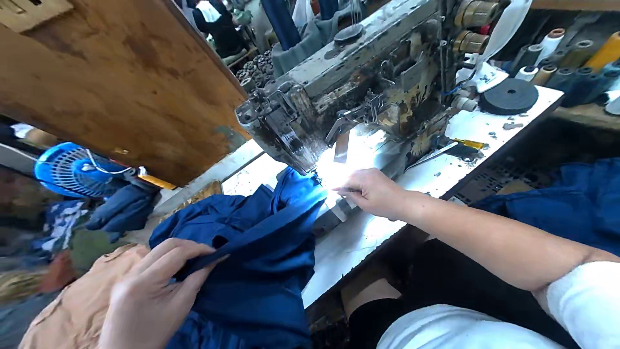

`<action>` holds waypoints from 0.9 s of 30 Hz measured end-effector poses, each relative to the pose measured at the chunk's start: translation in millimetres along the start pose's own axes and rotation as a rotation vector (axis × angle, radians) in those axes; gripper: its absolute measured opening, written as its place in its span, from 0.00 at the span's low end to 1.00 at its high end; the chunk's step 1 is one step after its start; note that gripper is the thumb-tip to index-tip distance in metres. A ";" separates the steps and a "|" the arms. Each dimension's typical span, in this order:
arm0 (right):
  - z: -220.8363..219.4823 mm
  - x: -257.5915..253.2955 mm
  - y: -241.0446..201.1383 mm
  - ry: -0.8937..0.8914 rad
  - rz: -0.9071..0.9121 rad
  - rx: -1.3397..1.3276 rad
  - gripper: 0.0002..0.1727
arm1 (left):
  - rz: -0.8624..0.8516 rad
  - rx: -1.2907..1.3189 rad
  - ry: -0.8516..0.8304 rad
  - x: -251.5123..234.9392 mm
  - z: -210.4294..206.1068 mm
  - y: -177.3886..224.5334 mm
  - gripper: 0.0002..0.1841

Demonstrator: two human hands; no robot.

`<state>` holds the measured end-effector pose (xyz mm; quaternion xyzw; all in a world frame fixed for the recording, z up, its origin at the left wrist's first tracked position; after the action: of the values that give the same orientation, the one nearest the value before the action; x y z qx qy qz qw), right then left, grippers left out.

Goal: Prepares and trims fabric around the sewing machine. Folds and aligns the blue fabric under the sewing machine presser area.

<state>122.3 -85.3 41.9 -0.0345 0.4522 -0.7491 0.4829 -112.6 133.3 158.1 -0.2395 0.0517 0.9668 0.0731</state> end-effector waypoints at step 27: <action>-39.3 9.6 8.2 -0.222 0.177 -0.211 0.12 | -0.182 0.023 -0.222 -58.9 -44.3 14.9 0.14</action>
<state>103.6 -68.3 9.2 -0.1276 0.4735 -0.6435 0.5878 -43.3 105.7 147.8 -0.1340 0.0324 0.9760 0.1686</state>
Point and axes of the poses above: each hand's wrist, its own x-axis away from the middle knuckle, its own z-axis out of the back of the hand, y = z × x, the point moved 8 cm from there along -x, towards the middle knuckle, and after that the axes turned 8 degrees about -z, right-handed, at the moved point
